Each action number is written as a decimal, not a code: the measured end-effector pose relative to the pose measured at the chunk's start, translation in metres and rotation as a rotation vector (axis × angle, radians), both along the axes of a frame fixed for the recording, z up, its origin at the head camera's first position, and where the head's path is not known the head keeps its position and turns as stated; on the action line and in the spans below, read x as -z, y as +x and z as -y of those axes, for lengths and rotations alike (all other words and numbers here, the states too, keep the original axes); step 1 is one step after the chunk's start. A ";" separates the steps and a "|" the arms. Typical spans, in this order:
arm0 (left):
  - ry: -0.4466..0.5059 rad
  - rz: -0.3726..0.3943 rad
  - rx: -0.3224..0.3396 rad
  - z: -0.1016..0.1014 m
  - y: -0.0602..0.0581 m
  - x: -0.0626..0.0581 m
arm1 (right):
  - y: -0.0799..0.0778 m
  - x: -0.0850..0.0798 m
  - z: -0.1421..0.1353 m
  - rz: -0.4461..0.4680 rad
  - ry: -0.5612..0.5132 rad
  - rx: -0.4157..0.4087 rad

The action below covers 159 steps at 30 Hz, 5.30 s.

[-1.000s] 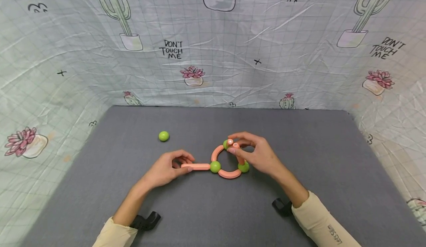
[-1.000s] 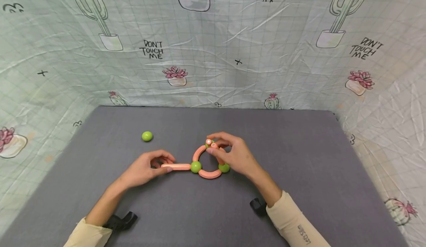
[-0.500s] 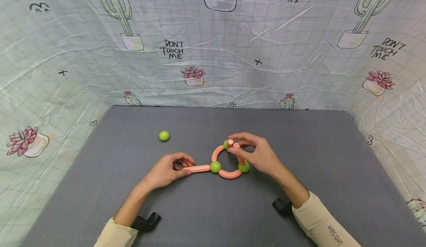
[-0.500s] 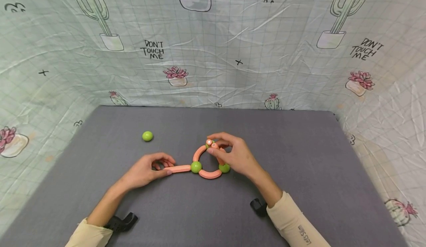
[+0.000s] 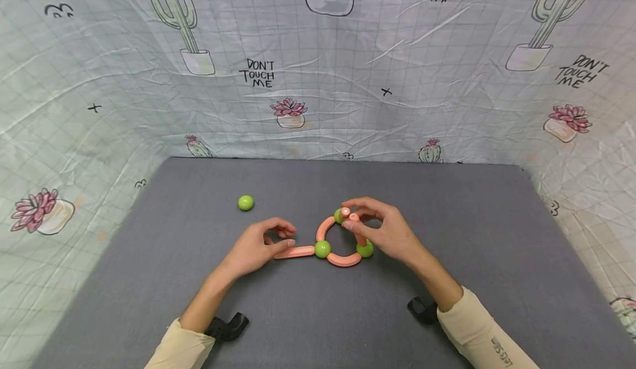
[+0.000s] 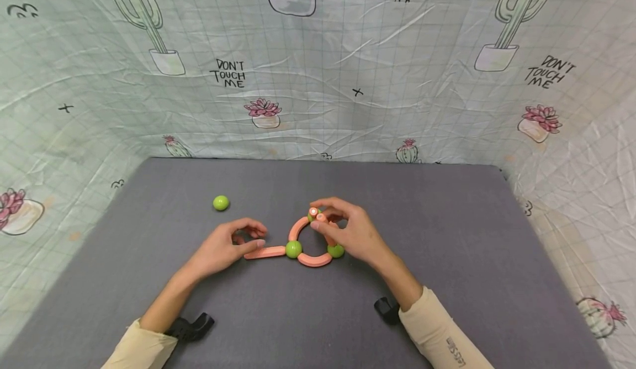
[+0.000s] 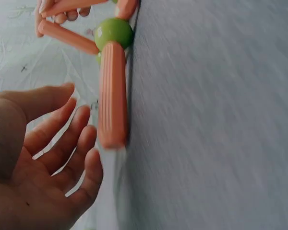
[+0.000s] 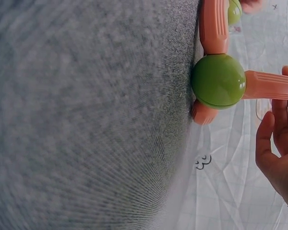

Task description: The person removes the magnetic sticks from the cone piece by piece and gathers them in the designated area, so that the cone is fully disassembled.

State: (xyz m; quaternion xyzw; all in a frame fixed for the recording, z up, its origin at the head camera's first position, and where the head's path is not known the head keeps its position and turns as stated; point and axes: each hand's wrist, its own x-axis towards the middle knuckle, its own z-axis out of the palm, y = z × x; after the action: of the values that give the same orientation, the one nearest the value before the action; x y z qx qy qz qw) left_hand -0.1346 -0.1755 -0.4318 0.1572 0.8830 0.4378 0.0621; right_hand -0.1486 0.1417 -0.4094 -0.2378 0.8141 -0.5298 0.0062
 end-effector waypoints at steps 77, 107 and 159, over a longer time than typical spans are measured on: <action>0.325 -0.061 0.013 -0.096 -0.021 -0.020 | 0.007 0.002 -0.008 0.005 -0.039 0.008; 0.172 0.003 0.176 -0.088 -0.009 -0.004 | 0.004 0.002 -0.028 -0.038 -0.030 0.051; -0.073 -0.160 0.249 -0.071 -0.017 0.006 | 0.007 0.004 -0.059 0.034 0.012 0.010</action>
State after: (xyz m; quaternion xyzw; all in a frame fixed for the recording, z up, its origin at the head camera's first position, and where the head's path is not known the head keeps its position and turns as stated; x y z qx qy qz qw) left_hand -0.1511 -0.1042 -0.4379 0.2974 0.8742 0.3805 0.0510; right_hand -0.1416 0.2012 -0.4129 -0.2247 0.8183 -0.5287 0.0189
